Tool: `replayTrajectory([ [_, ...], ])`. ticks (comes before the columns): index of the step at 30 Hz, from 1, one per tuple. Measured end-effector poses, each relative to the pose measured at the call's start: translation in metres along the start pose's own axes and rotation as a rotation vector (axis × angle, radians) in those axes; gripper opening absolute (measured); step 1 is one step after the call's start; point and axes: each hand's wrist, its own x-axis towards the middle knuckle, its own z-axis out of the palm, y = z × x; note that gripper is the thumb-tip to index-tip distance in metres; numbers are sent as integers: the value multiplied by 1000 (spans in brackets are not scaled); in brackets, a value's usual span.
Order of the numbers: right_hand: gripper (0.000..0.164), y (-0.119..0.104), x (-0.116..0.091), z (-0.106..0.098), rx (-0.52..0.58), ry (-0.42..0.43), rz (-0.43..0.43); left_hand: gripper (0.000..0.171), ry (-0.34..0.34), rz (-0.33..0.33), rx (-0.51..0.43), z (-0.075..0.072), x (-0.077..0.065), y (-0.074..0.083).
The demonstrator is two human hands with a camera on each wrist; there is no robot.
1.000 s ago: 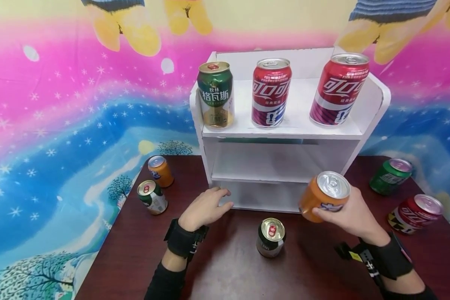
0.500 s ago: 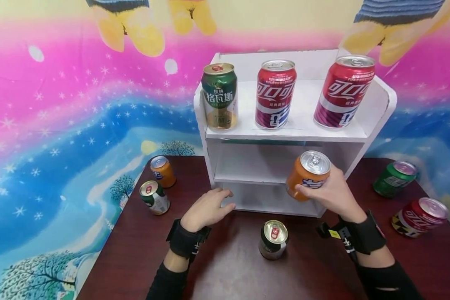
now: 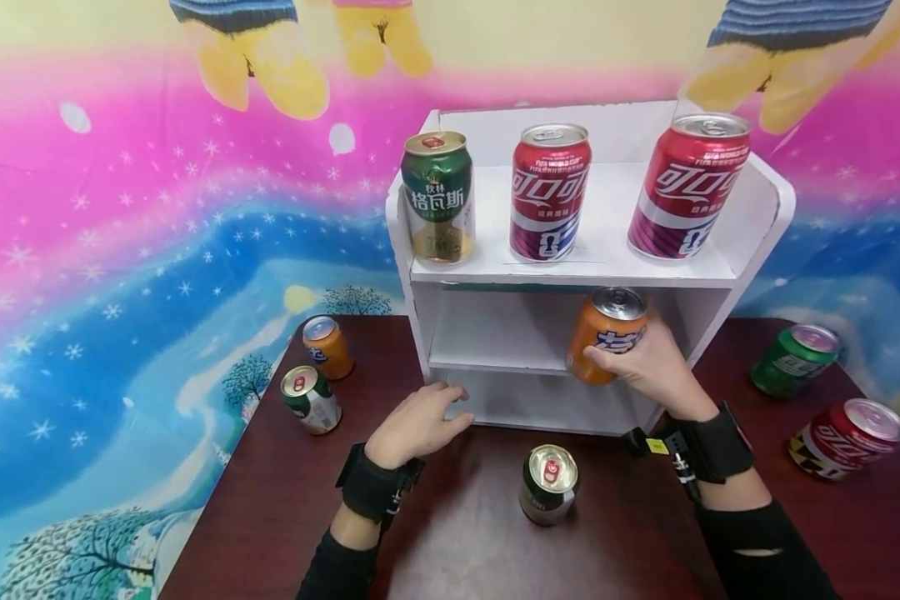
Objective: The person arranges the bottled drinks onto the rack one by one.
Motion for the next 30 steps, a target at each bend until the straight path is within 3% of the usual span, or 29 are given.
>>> replayTrajectory([
  [8, 68, 2, 9, 2, -46, -5, 49, 40, -6, 4, 7, 1, 1, -2],
  [13, 68, 1, 10, 5, -13, 34, 93, 40, -8, -3, 1, 0, 2, -2],
  [19, 68, 5, 10, 11, 37, 91, 87, 40, -4, 5, 8, 0, 4, -2],
  [26, 64, 14, 14, 16, 80, -19, 83, 41, -4, -7, 3, -1, 5, -4],
  [30, 62, 15, 17, 19, 65, -5, 68, 41, -5, -11, 6, -1, 5, -4],
])
